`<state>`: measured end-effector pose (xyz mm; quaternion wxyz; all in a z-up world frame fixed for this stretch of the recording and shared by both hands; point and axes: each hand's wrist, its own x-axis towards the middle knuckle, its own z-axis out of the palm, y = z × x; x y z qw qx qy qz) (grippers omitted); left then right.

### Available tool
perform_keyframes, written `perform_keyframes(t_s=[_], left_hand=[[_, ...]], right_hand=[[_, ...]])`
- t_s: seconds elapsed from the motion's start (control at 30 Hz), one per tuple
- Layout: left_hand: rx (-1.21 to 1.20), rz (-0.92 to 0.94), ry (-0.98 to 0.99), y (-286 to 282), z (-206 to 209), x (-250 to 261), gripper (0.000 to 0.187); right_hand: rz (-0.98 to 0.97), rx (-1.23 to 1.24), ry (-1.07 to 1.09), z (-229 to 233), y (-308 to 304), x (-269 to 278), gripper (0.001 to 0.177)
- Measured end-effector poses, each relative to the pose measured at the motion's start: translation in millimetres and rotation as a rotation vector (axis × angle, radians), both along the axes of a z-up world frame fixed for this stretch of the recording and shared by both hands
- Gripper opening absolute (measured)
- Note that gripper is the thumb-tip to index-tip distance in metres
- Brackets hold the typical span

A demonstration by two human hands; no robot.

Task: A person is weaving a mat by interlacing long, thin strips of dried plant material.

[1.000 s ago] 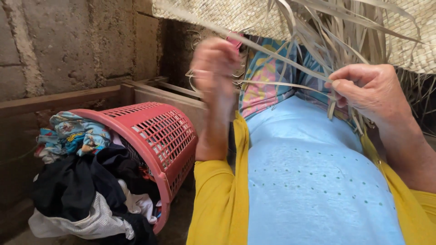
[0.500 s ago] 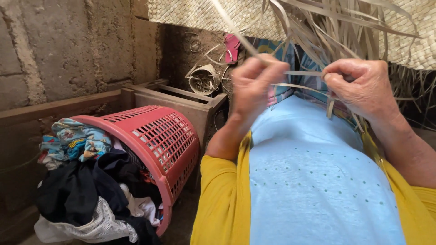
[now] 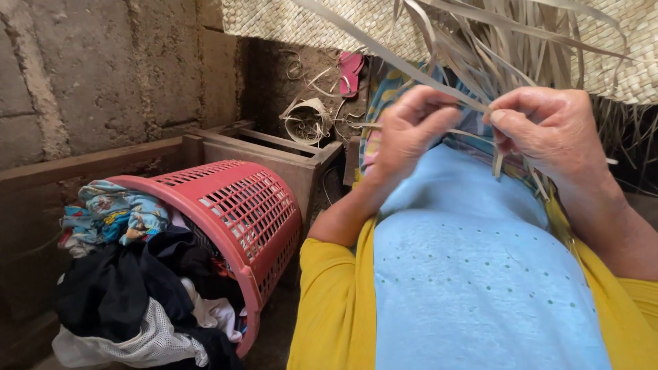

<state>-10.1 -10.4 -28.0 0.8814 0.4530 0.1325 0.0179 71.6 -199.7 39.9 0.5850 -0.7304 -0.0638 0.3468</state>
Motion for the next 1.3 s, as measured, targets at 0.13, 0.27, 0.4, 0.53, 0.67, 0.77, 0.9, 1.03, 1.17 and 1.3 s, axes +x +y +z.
perform_keyframes(t_s=[0.13, 0.27, 0.4, 0.53, 0.67, 0.77, 0.9, 1.03, 1.17, 1.3], left_hand=[[0.106, 0.016, -0.095, -20, 6, 5, 0.012], [0.212, 0.105, -0.173, 5, 22, 13, 0.004], [0.004, 0.290, -0.151, 59, 69, 6, 0.013], [-0.021, 0.367, -0.286, 88, 73, 4, 0.007], [0.237, 0.325, -0.318, 61, 62, 7, 0.011], [0.238, 0.130, -0.323, 21, 48, 11, 0.010], [0.328, -0.019, -0.251, -5, 45, 5, 0.008], [0.013, -0.163, -0.073, -5, 16, -2, 0.037], [0.025, -0.381, -0.117, -9, 24, 2, 0.043], [0.092, 0.066, -0.284, 9, 49, 20, 0.017]], right_hand=[[0.013, -0.016, 0.004, -9, 9, -3, 0.011], [0.050, -0.096, -0.261, -20, 1, -1, 0.012], [0.059, -0.207, -0.363, -47, -26, -3, 0.015], [0.078, -0.323, -0.449, -20, -48, -7, 0.015], [0.214, -0.482, -0.984, 32, -54, -22, 0.019], [0.273, -0.318, -0.930, 37, -32, -20, 0.028], [0.274, -0.134, -0.679, 37, 3, -18, 0.019], [0.239, -0.197, -1.085, 23, -9, -19, 0.008], [0.357, -0.006, -1.117, 36, 4, -19, 0.012], [0.529, -0.015, -0.987, 34, -5, -15, 0.009]])
